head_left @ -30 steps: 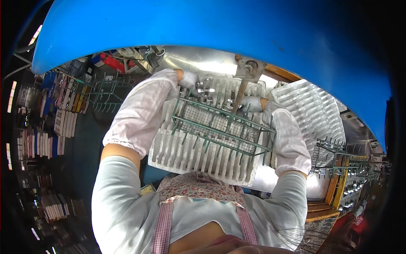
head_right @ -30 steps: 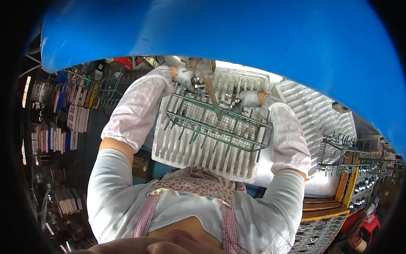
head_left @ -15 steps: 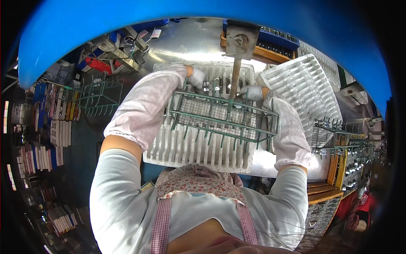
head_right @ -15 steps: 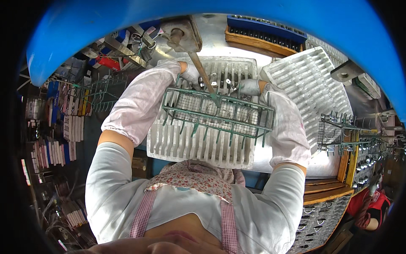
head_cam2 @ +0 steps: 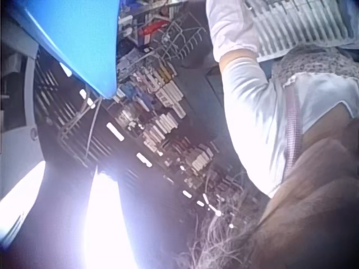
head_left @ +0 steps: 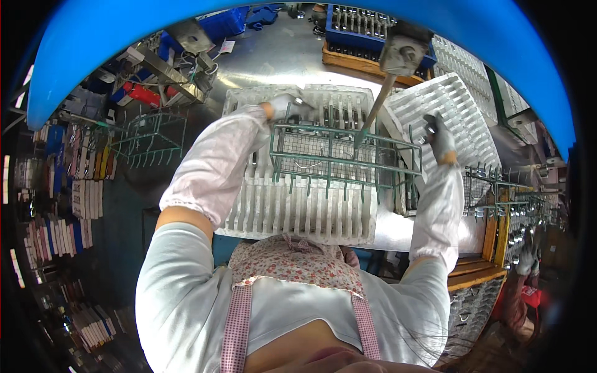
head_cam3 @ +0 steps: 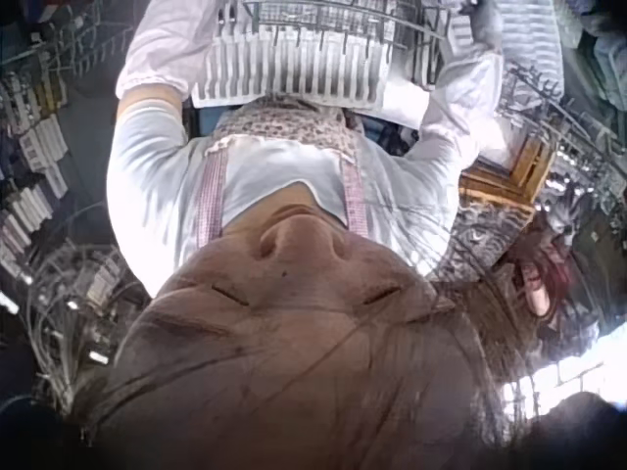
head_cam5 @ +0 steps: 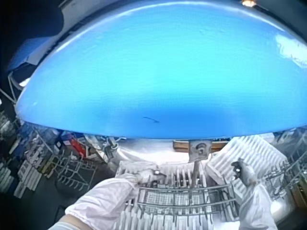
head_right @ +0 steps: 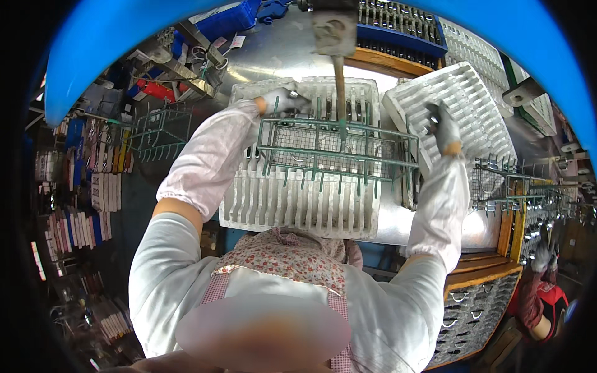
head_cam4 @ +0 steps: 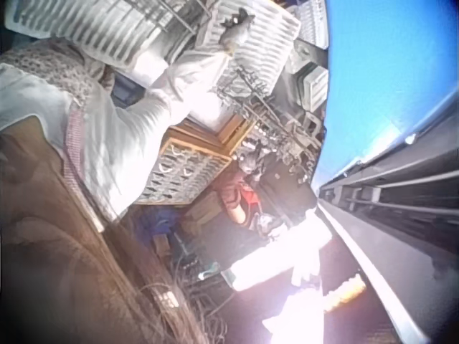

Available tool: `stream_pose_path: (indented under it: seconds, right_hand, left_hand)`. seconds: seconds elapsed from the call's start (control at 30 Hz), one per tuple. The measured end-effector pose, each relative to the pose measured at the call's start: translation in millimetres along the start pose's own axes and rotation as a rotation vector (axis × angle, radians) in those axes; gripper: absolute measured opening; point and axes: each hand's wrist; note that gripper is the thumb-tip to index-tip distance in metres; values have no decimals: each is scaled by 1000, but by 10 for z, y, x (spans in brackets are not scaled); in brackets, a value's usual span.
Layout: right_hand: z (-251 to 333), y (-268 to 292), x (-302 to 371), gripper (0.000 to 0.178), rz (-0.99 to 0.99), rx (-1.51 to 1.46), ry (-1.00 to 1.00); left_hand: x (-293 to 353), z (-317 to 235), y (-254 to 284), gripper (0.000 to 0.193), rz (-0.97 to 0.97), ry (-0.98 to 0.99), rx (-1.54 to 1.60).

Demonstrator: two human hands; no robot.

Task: The person unloads metal components from wire racks and places them into slots on a white tray by hand. The person then lifts the loaded tray and stacks it onto a cart.

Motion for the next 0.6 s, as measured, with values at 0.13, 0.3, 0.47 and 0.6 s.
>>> stream_pose_path:
  seconds: [0.13, 0.3, 0.47, 0.6]
  right_hand:
    - [-420, 389, 760, 33, -180, 262, -21]
    - [-1460, -295, 1898, 30, 276, 373, -236]
    - [-1371, -2220, 2345, 33, 351, 174, -377]
    - [-1535, -2668, 2354, 31, 402, 340, -220]
  left_hand:
    - [302, 1053, 145, 49, -571, 186, 652]
    - [1224, 1633, -986, 51, -117, 108, 1272]
    - [1750, 500, -1633, 62, 255, 310, 683]
    - [1676, 681, -1917, 81, 296, 171, 574]
Point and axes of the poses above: each hand's wrist, its own x-axis away from the middle knuckle, its own y-axis out of the back of the hand, z = x × y, and after that the axes turned 3 degrees about -y, right-handed
